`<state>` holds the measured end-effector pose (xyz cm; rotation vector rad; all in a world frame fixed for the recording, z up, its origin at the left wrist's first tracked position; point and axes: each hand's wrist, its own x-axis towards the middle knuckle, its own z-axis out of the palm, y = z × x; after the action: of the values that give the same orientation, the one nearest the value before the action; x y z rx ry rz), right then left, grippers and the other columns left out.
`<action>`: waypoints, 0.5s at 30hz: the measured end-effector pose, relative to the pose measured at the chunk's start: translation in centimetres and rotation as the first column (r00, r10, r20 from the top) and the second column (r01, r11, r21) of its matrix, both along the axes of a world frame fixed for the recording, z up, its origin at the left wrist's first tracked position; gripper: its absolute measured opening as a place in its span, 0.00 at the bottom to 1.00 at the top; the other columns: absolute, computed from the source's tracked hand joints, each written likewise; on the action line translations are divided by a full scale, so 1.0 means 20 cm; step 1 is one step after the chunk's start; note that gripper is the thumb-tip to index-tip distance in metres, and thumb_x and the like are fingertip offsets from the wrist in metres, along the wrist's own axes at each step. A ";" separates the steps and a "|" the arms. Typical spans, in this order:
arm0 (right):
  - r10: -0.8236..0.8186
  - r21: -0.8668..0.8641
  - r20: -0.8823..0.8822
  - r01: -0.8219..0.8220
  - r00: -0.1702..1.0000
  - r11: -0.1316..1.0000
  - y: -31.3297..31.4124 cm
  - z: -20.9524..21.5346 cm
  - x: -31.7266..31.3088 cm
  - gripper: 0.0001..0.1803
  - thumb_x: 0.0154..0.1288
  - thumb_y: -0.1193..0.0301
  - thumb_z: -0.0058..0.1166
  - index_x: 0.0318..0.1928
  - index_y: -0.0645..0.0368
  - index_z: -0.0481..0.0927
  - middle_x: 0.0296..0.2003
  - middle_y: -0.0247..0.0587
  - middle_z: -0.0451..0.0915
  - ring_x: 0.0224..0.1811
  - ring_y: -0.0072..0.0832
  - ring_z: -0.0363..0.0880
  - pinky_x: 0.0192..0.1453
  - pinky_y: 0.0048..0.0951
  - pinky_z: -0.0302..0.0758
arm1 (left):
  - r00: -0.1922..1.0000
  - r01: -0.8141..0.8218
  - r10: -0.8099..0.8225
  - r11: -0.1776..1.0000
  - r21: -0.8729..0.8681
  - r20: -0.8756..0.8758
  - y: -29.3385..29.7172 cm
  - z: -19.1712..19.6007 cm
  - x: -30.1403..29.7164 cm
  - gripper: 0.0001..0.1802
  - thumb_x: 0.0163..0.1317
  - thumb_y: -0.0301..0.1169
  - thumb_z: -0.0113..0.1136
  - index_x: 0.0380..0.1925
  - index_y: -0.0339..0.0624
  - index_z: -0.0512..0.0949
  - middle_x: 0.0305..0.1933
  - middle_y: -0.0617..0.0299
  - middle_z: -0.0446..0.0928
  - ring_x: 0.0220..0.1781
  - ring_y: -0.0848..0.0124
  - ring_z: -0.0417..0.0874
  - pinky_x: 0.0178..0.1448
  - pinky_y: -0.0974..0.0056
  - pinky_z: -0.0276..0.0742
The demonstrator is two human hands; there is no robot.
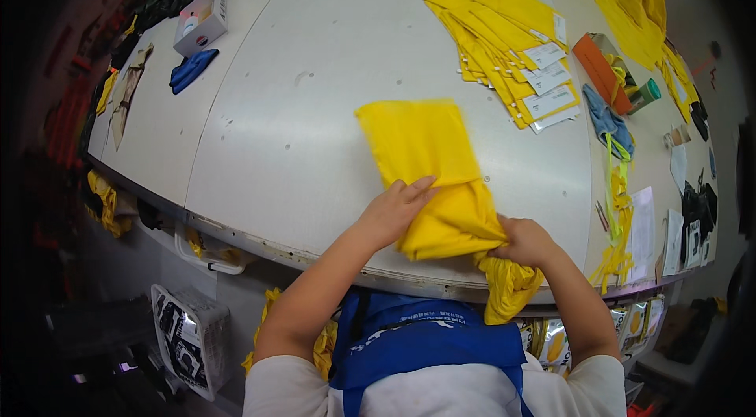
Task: The person folds a yellow t-shirt on a white table, aligning the sleeves and edges, then folds it into a compact rectangle. The person repeats the process with another yellow t-shirt, smoothing and folding it neatly.
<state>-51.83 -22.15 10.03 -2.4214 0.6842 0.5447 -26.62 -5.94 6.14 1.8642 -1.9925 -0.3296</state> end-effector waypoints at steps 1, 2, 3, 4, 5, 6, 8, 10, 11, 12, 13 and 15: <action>-0.100 0.009 0.015 0.099 0.995 0.995 -0.01 0.00 -0.01 0.38 0.49 0.56 0.64 0.60 0.59 0.67 0.39 0.55 0.80 0.43 0.51 0.79 0.47 0.42 0.75 | 1.000 -0.003 0.003 1.000 -0.006 0.003 0.01 0.00 0.00 0.33 0.51 0.18 0.51 0.62 0.42 0.66 0.64 0.58 0.64 0.47 0.55 0.71 0.55 0.59 0.74; -0.199 0.019 0.029 0.198 0.980 0.980 -0.02 0.01 -0.02 0.39 0.49 0.57 0.64 0.60 0.59 0.66 0.40 0.56 0.80 0.43 0.51 0.79 0.48 0.42 0.75 | 1.000 -0.005 0.006 1.000 -0.012 0.005 0.02 -0.01 -0.01 0.33 0.51 0.19 0.51 0.62 0.42 0.66 0.64 0.58 0.65 0.46 0.55 0.71 0.55 0.59 0.74; -0.240 -0.039 0.005 0.240 0.971 0.970 0.00 0.01 -0.02 0.41 0.50 0.58 0.64 0.62 0.59 0.64 0.41 0.58 0.80 0.45 0.51 0.78 0.49 0.41 0.74 | 1.000 -0.008 0.008 1.000 -0.019 0.008 0.04 -0.02 -0.03 0.33 0.51 0.19 0.51 0.62 0.42 0.66 0.63 0.58 0.66 0.45 0.55 0.72 0.54 0.59 0.74; -0.283 -0.026 0.026 0.284 0.959 0.958 0.01 0.01 -0.04 0.41 0.50 0.57 0.64 0.63 0.59 0.64 0.41 0.58 0.80 0.45 0.52 0.78 0.50 0.41 0.74 | 0.999 -0.044 0.043 0.996 -0.073 -0.011 0.03 -0.01 -0.07 0.33 0.51 0.19 0.51 0.62 0.42 0.67 0.62 0.58 0.67 0.45 0.55 0.72 0.54 0.59 0.74; -0.322 -0.010 0.046 0.322 0.946 0.947 0.03 0.00 -0.04 0.42 0.49 0.57 0.64 0.63 0.59 0.63 0.41 0.59 0.80 0.46 0.52 0.78 0.50 0.42 0.74 | 0.996 -0.085 0.081 0.989 -0.123 -0.032 0.03 0.00 -0.13 0.32 0.51 0.19 0.51 0.61 0.42 0.67 0.61 0.57 0.68 0.44 0.55 0.72 0.53 0.60 0.74; -0.360 0.006 0.067 0.360 0.931 0.933 0.04 0.00 -0.04 0.43 0.49 0.57 0.64 0.64 0.59 0.62 0.41 0.59 0.80 0.46 0.52 0.78 0.50 0.42 0.74 | 0.991 -0.126 0.118 0.977 -0.172 -0.056 0.04 0.02 -0.20 0.32 0.52 0.20 0.51 0.61 0.42 0.67 0.59 0.57 0.69 0.44 0.55 0.73 0.52 0.60 0.74; -0.392 0.041 0.093 0.390 0.915 0.920 0.06 0.00 0.00 0.44 0.49 0.57 0.65 0.64 0.59 0.62 0.41 0.59 0.80 0.46 0.52 0.78 0.50 0.42 0.74 | 0.988 -0.141 0.123 0.964 -0.226 -0.089 0.05 0.00 -0.37 0.30 0.52 0.20 0.51 0.60 0.43 0.69 0.55 0.53 0.71 0.45 0.55 0.74 0.50 0.60 0.74; -0.419 0.118 0.119 0.406 0.900 0.906 0.10 -0.05 0.04 0.45 0.48 0.56 0.65 0.65 0.59 0.62 0.42 0.59 0.80 0.45 0.53 0.78 0.49 0.43 0.75 | 0.988 -0.109 0.076 0.960 -0.258 -0.135 0.08 -0.07 -0.51 0.29 0.53 0.20 0.51 0.60 0.42 0.69 0.54 0.52 0.70 0.46 0.55 0.74 0.50 0.60 0.74; -0.433 0.165 0.141 0.410 0.890 0.897 0.12 -0.08 0.06 0.45 0.48 0.56 0.65 0.65 0.59 0.62 0.42 0.59 0.80 0.45 0.53 0.78 0.48 0.43 0.75 | 0.982 -0.125 0.082 0.960 -0.253 -0.172 0.10 -0.07 -0.52 0.29 0.53 0.21 0.52 0.59 0.42 0.70 0.54 0.51 0.71 0.46 0.56 0.74 0.49 0.60 0.74; -0.446 0.212 0.162 0.411 0.880 0.887 0.15 -0.10 0.07 0.45 0.48 0.56 0.65 0.65 0.58 0.61 0.42 0.59 0.80 0.45 0.53 0.78 0.48 0.43 0.75 | 0.974 -0.140 0.089 0.959 -0.246 -0.209 0.11 -0.08 -0.53 0.28 0.53 0.22 0.53 0.58 0.42 0.70 0.53 0.51 0.71 0.46 0.56 0.74 0.49 0.60 0.75; -0.425 0.174 0.160 0.398 0.891 0.901 0.18 -0.07 0.11 0.46 0.48 0.56 0.65 0.66 0.59 0.60 0.41 0.58 0.80 0.43 0.53 0.79 0.47 0.44 0.76 | 0.965 -0.160 0.100 0.957 -0.240 -0.243 0.12 -0.08 -0.52 0.28 0.53 0.23 0.54 0.58 0.41 0.70 0.52 0.51 0.71 0.46 0.56 0.75 0.48 0.60 0.75; -0.385 0.060 0.142 0.381 0.912 0.923 0.21 -0.05 0.11 0.48 0.48 0.58 0.64 0.67 0.59 0.57 0.41 0.57 0.80 0.41 0.52 0.80 0.45 0.44 0.77 | 0.970 -0.198 0.144 0.934 -0.296 -0.195 0.08 0.04 -0.46 0.27 0.52 0.26 0.56 0.55 0.41 0.72 0.50 0.52 0.71 0.45 0.56 0.75 0.46 0.59 0.76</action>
<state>-49.63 -17.97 8.99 -2.1897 1.0431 0.2056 -35.81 -4.37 6.84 1.7286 -1.6452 -0.1081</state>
